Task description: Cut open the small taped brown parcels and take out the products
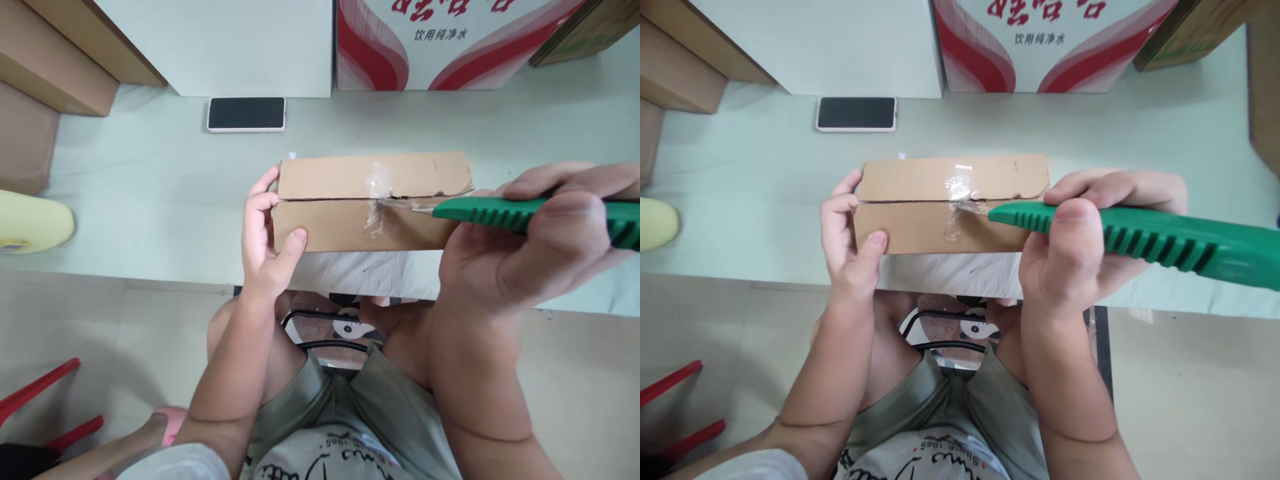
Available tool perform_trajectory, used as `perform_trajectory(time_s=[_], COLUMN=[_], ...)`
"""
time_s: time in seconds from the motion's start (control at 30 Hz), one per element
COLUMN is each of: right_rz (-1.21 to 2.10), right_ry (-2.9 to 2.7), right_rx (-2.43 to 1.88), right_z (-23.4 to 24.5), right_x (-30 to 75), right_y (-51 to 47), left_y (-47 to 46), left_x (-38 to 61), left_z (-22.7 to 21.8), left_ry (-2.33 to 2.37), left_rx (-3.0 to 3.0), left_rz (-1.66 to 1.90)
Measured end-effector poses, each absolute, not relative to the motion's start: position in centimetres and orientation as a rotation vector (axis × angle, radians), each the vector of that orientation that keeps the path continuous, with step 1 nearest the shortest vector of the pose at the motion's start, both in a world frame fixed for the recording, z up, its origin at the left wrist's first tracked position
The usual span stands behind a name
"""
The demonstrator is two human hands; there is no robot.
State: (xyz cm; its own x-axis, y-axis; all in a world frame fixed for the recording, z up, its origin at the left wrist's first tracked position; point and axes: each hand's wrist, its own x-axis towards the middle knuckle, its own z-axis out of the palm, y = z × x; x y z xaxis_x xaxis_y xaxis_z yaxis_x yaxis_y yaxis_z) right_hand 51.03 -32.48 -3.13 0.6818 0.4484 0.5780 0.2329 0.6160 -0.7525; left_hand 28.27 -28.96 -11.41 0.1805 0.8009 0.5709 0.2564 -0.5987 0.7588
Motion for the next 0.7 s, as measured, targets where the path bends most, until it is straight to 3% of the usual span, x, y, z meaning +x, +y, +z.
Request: perform_trajectory(time_s=[0.33, 0.7], right_rz=[0.206, 0.317], right_ry=[-0.676, -0.624], right_rx=[-0.916, -0.805], right_z=[-2.7, -4.3], right_x=[51.0, 53.9], right_y=[-32.1, -32.8], left_y=[-29.1, -29.0], left_x=[28.3, 28.5], left_z=[-11.3, -11.1], left_ry=[1.121, 0.915], left_rx=[1.980, 1.947], left_rz=[1.365, 1.470])
